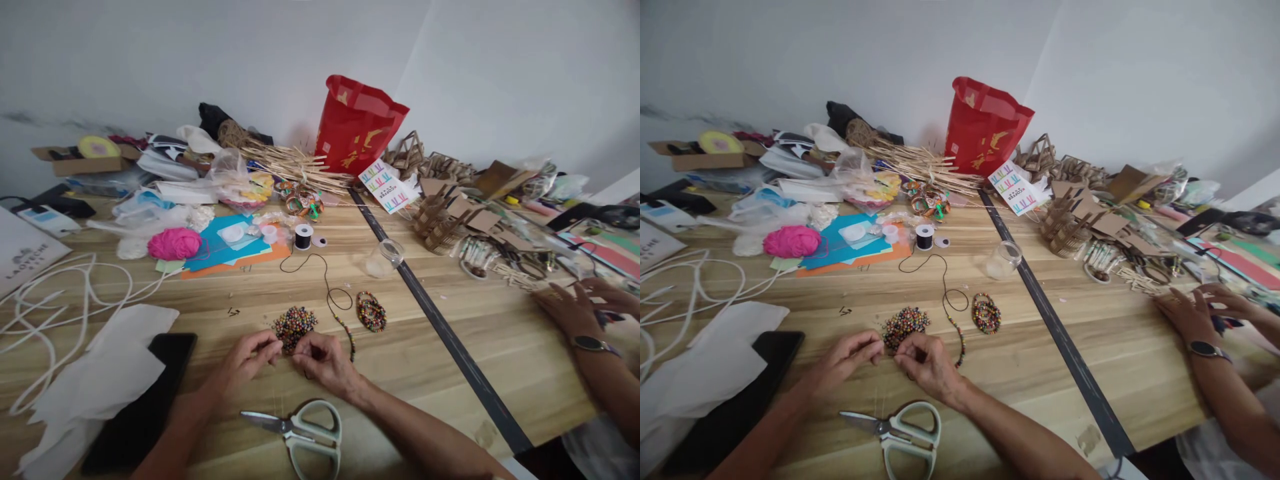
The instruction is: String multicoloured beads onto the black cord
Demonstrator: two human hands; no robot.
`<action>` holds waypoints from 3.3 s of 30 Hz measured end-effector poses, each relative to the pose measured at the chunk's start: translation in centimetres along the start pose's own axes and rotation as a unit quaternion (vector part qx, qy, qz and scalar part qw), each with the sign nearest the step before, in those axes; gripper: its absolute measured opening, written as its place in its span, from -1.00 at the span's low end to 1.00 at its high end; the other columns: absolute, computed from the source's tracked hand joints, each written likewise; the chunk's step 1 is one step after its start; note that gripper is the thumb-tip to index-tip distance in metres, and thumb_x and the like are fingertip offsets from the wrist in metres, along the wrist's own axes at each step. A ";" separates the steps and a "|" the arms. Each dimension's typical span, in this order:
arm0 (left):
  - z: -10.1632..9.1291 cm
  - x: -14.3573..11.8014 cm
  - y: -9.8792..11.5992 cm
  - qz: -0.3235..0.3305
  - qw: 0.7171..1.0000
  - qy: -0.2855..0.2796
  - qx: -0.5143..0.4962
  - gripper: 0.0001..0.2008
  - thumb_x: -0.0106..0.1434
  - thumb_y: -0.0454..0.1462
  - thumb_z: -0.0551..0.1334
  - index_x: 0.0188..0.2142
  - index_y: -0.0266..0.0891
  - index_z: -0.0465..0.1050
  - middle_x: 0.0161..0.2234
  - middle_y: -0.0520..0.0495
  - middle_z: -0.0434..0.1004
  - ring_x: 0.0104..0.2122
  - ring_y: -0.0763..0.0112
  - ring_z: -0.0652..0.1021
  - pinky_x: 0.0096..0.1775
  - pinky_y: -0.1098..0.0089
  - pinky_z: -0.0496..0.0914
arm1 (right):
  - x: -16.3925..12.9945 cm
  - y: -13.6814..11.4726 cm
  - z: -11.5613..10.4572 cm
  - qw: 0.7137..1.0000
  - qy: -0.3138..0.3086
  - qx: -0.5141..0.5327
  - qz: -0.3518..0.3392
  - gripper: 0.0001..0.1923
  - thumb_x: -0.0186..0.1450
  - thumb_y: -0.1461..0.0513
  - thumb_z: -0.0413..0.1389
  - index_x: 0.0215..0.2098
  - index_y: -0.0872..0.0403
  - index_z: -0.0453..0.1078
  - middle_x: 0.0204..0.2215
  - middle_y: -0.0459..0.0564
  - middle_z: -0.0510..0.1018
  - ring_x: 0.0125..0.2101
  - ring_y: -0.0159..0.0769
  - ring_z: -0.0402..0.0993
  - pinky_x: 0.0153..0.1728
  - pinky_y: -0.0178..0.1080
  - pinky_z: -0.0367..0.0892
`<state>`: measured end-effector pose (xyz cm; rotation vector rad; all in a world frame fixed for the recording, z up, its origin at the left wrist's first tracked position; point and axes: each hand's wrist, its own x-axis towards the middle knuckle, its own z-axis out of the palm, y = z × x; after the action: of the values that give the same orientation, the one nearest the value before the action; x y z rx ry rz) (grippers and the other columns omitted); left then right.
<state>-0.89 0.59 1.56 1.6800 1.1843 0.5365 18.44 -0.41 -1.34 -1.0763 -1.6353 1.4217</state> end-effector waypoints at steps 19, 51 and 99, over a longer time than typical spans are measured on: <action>2.3 -0.3 0.4 0.025 0.997 0.030 0.073 -0.70 0.26 -0.10 0.01 -0.50 -0.19 0.24 -0.54 0.05 0.35 -0.48 0.38 0.38 -0.38 0.42 0.27 | -0.3 -0.7 0.4 0.999 0.008 0.041 -0.001 -0.79 0.18 0.13 0.17 -0.40 0.13 0.36 -0.62 -0.18 0.33 -0.63 -0.51 0.23 -0.61 -0.44 0.17; -2.8 3.4 -1.4 -0.016 0.983 0.107 0.149 -0.86 0.15 -0.24 0.12 -0.43 -0.24 0.39 -0.52 0.02 0.49 -0.48 0.35 0.47 -0.39 0.42 0.31 | -1.1 0.3 1.6 0.991 -0.072 0.099 0.051 -0.88 0.13 0.26 0.14 -0.51 0.14 0.30 -0.70 -0.23 0.26 -0.70 -0.54 0.15 -0.66 -0.47 0.08; -1.4 4.6 -3.1 0.036 0.957 0.107 0.268 -0.83 0.16 -0.39 0.16 -0.36 -0.21 0.54 -0.35 -0.07 0.58 -0.31 0.30 0.55 -0.23 0.38 0.36 | -0.9 0.5 1.5 0.997 -0.082 -0.008 -0.011 -0.92 0.10 0.41 0.07 -0.51 0.15 0.35 -0.61 -0.18 0.30 -0.59 -0.51 0.18 -0.57 -0.45 0.10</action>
<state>-1.42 5.41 -1.37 2.1716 1.5263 0.4767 17.50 -1.81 -2.00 -0.9696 -1.7713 1.5195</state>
